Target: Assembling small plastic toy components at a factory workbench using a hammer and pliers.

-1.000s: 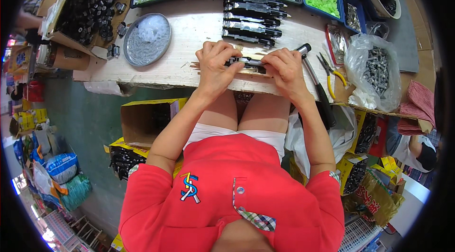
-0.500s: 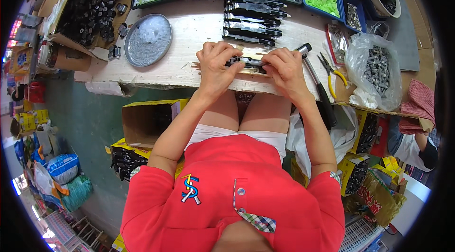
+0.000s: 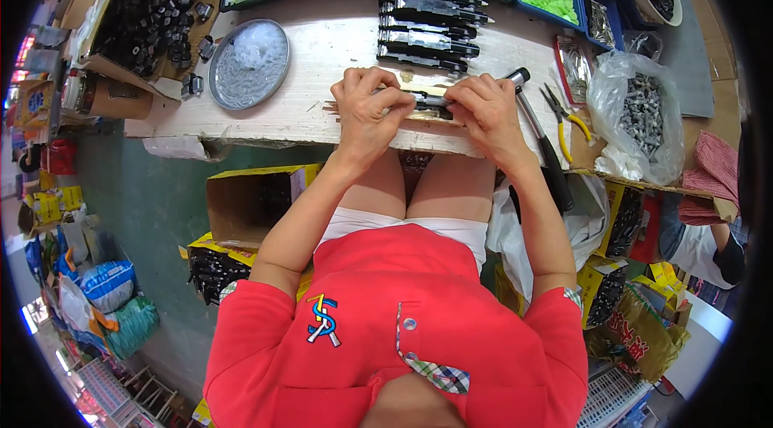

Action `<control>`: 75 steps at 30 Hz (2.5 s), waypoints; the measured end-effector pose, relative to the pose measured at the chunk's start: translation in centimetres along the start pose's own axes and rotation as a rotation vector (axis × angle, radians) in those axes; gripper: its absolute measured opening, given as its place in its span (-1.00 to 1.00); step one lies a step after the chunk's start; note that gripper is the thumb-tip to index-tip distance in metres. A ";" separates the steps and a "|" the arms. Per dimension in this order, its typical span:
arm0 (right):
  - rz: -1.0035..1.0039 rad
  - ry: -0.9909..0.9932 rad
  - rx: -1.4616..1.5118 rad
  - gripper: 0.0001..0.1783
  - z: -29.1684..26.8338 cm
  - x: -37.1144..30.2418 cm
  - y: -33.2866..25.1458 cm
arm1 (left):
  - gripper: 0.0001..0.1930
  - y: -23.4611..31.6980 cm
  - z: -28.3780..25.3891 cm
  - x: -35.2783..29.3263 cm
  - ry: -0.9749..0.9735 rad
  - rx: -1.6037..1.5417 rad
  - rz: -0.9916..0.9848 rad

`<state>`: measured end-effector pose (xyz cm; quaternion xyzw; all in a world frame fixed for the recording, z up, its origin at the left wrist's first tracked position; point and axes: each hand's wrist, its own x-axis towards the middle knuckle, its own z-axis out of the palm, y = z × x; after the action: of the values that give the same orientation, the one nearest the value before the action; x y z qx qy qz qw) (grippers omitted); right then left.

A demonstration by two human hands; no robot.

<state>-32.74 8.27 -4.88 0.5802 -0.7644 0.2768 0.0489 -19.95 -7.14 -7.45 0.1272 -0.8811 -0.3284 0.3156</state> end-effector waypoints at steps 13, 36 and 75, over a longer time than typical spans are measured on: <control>-0.264 0.005 -0.158 -0.78 -0.4 -0.5 0.7 | -0.93 -0.2 0.0 0.2 -0.025 0.021 0.017; 0.728 0.401 -0.531 -0.80 -10.2 5.5 21.5 | -0.92 0.8 -0.7 0.5 -0.119 0.024 -0.013; 0.010 -0.109 -0.173 -0.74 3.0 4.2 -5.6 | -0.64 -3.3 -3.9 -0.7 -0.031 -0.118 0.063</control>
<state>-28.27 2.24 -3.64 0.5841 -0.7899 0.1781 0.0559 -16.87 -11.29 -7.66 0.0755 -0.8686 -0.3716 0.3190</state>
